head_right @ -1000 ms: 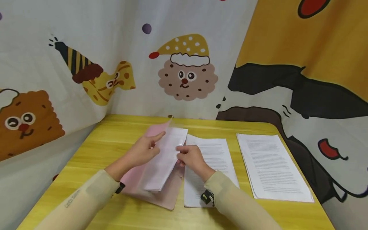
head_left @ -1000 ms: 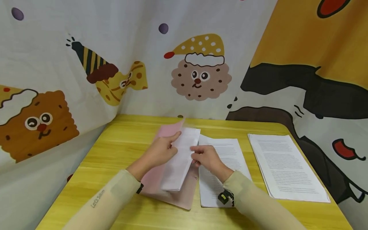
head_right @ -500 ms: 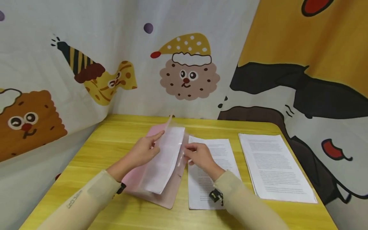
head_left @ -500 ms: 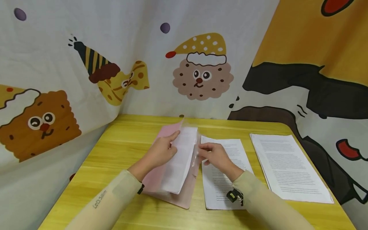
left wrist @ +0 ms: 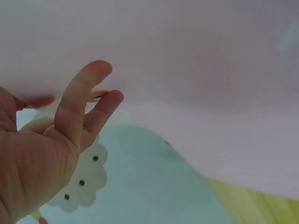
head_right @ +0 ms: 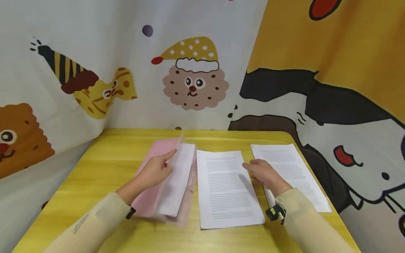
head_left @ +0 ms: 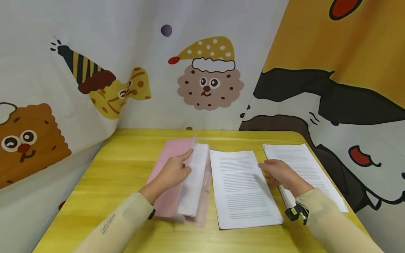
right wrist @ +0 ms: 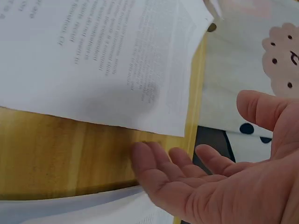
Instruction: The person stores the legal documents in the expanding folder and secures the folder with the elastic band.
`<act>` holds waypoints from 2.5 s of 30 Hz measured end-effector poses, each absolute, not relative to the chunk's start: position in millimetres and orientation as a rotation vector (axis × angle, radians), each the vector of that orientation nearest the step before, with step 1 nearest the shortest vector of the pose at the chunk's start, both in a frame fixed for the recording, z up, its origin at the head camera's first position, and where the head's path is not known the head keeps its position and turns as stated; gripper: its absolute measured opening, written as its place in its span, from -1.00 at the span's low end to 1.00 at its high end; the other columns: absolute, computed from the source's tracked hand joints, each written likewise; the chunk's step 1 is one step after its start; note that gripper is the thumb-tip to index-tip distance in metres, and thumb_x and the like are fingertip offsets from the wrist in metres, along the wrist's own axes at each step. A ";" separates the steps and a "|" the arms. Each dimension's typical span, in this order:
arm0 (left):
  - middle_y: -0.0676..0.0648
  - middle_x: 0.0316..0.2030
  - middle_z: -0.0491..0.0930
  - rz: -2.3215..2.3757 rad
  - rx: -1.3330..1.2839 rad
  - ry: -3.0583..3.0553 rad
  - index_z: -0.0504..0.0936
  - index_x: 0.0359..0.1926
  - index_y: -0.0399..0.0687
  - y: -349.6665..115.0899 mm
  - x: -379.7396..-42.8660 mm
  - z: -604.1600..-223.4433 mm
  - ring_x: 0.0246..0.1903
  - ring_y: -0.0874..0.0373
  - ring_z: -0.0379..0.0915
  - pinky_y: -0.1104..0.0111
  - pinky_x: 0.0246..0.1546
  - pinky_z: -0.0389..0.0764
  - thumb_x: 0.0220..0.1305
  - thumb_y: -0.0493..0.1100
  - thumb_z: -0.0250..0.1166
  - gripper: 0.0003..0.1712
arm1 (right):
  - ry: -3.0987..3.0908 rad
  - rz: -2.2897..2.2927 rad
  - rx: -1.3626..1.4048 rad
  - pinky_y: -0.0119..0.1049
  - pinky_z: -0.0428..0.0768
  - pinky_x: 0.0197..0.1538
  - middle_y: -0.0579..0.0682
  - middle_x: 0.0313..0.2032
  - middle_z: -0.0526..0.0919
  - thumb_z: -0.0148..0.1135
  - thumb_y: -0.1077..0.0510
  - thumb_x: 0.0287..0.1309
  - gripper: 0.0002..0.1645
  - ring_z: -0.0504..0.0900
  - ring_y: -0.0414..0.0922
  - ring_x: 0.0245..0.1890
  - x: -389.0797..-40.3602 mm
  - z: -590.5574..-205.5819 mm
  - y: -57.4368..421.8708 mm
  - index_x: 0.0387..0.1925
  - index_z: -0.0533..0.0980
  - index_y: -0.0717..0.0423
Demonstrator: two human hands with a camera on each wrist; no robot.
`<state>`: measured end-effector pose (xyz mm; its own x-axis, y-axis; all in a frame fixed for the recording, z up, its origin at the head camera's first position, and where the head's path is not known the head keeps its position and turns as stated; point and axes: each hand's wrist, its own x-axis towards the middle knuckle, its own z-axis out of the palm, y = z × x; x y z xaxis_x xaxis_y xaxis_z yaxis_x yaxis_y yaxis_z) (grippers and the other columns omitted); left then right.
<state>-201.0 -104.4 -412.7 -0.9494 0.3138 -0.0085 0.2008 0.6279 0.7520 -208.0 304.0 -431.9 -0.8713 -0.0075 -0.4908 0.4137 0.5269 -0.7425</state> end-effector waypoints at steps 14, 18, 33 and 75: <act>0.20 -0.79 0.05 1.206 0.469 2.684 0.23 0.67 -0.03 -90.8 -201.3 -437.5 -0.73 0.28 -0.08 0.45 -0.74 0.10 0.29 -0.32 0.12 -0.11 | 2.009 -1.598 0.389 -0.31 0.67 -0.12 0.01 -0.10 0.67 0.22 -0.21 0.51 -0.33 0.64 -0.19 -0.21 -219.1 -453.5 299.1 0.28 0.44 0.26; 0.20 -0.78 0.05 1.216 0.460 2.680 0.23 0.66 -0.06 -93.0 -200.7 -433.7 -0.73 0.29 -0.09 0.46 -0.73 0.09 0.29 -0.33 0.12 -0.11 | 2.107 -1.516 0.280 -0.26 0.71 -0.10 -0.05 -0.19 0.78 0.26 -0.14 0.49 -0.31 0.71 -0.18 -0.22 -217.6 -460.0 293.2 0.32 0.47 0.34; 0.10 -0.67 0.12 1.228 0.499 2.767 0.27 0.66 0.01 -146.4 -207.6 -381.5 -0.66 0.19 0.02 0.42 -0.61 0.21 0.39 -0.25 0.12 -0.19 | 2.441 -1.433 0.054 -0.13 0.78 -0.24 0.43 0.04 0.74 0.26 0.17 0.47 0.13 0.81 -0.04 -0.32 -196.9 -466.7 304.7 0.76 -0.23 -0.11; -0.21 -0.41 0.53 1.270 0.513 2.730 0.32 0.63 0.02 -148.7 -208.2 -383.0 -0.41 0.04 0.25 0.35 -0.48 0.38 0.41 -0.28 0.14 -0.22 | 2.579 -1.222 -0.032 -0.31 0.69 -0.10 0.29 0.46 0.49 0.20 0.08 0.54 -0.51 0.66 0.00 -0.03 -260.0 -381.1 282.6 0.38 0.61 0.11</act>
